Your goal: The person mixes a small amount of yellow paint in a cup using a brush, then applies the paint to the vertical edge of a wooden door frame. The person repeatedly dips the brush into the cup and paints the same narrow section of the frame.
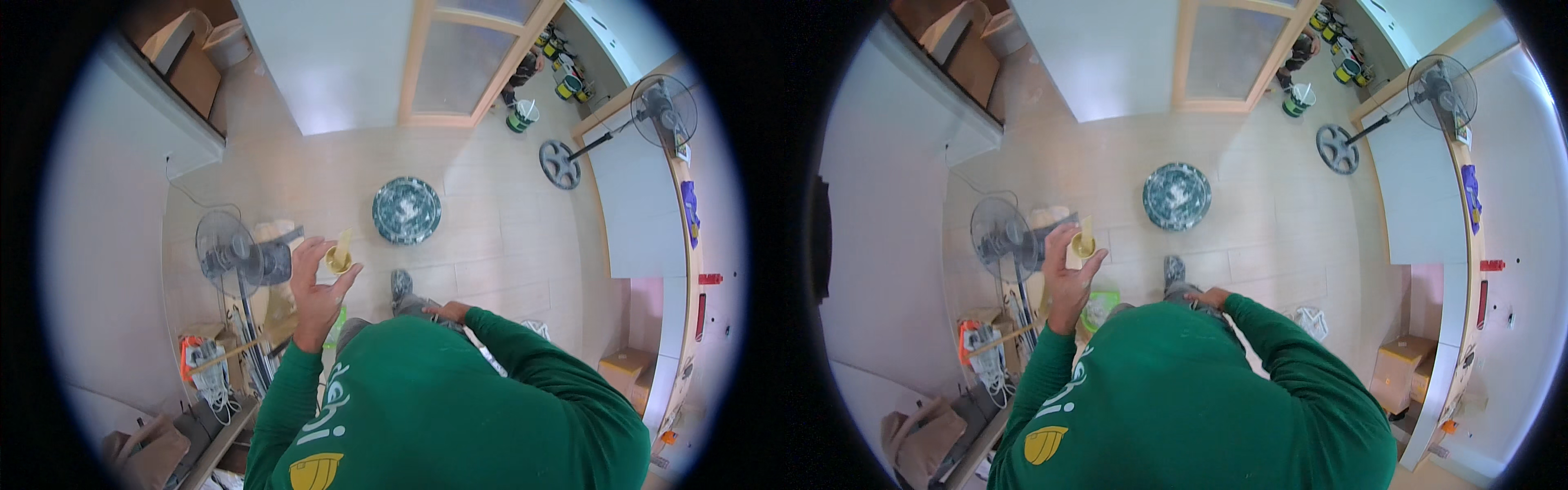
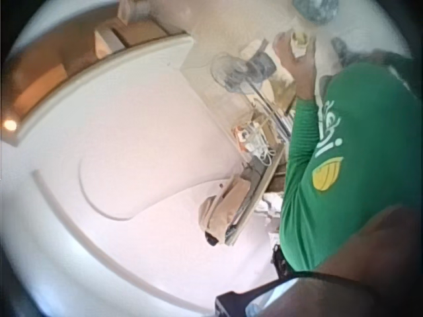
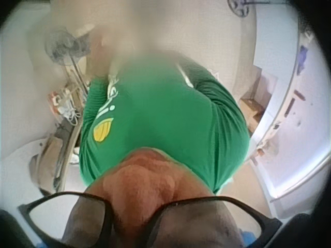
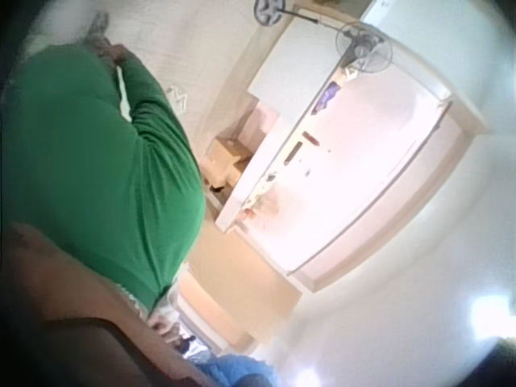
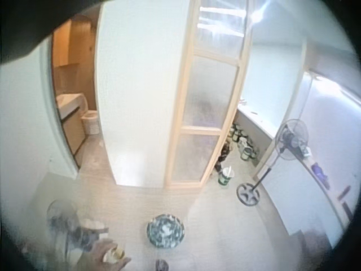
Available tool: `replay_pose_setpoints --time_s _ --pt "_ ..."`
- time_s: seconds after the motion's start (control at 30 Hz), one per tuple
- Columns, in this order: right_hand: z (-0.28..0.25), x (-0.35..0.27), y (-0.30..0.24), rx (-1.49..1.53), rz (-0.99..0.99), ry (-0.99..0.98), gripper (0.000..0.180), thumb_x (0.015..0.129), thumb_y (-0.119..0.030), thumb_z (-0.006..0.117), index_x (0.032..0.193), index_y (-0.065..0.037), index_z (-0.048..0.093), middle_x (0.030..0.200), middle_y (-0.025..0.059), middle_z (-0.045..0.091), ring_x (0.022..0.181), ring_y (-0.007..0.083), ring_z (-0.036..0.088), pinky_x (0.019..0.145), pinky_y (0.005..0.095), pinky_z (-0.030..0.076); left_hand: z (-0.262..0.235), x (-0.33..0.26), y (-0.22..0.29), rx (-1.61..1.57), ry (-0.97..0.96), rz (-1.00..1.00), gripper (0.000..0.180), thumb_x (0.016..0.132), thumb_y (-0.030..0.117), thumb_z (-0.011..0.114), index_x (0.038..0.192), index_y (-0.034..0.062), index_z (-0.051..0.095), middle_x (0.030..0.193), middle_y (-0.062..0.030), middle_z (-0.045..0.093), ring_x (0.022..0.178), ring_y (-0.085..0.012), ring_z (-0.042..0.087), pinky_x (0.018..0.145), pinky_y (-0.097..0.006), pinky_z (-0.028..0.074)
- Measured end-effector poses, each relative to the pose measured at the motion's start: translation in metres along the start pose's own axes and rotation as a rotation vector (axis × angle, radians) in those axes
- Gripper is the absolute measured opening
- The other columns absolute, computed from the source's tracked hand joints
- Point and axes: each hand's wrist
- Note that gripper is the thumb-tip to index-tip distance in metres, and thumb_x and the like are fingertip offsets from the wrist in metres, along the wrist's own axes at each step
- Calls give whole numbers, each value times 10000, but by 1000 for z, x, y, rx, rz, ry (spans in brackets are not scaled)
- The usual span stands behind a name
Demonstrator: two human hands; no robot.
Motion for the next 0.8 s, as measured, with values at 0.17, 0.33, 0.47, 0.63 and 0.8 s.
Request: replay_pose_setpoints --time_s 0.17,0.33,0.47,0.63,0.8 --pt "-39 30 -21 225 147 -261 969 800 -902 660 1403 -147 734 1283 206 741 1083 350 721 828 520 583 1 93 -35 56 -27 -11 529 721 99 978 1190 61 734 1211 -145 705 1223 -356 631 1032 -463 524" --pt "-73 63 -40 401 210 -158 726 970 -746 600 1311 -127 766 1119 105 780 802 249 732 621 432 575 10 189 -92 -37 -137 90 561 730 102 971 1218 33 704 1304 -185 659 1222 -352 636 1068 -442 501" --pt "-103 64 -69 264 220 -54 471 1028 -513 610 1293 -157 767 952 95 762 688 224 707 562 379 565 15 270 -143 -104 -184 230 553 711 116 982 1194 63 717 1207 -127 718 1219 -379 636 1040 -488 517" --pt "-124 44 -135 -277 28 184 375 990 -361 610 1192 -102 792 994 238 777 901 414 767 796 499 623 2 369 -175 -215 -261 345 543 713 145 991 1179 79 720 1152 -84 745 1216 -392 637 1014 -509 531" --pt "-134 10 -259 -232 166 377 435 989 -424 617 1038 -43 823 988 264 776 948 454 749 867 553 586 -11 431 -205 -224 -313 347 535 722 146 987 1178 80 716 1144 -79 743 1215 -385 637 1008 -500 535"
Point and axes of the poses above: each hand's wrist, its own x-axis towards the middle knuckle, its own z-axis out of the palm, y = z × x
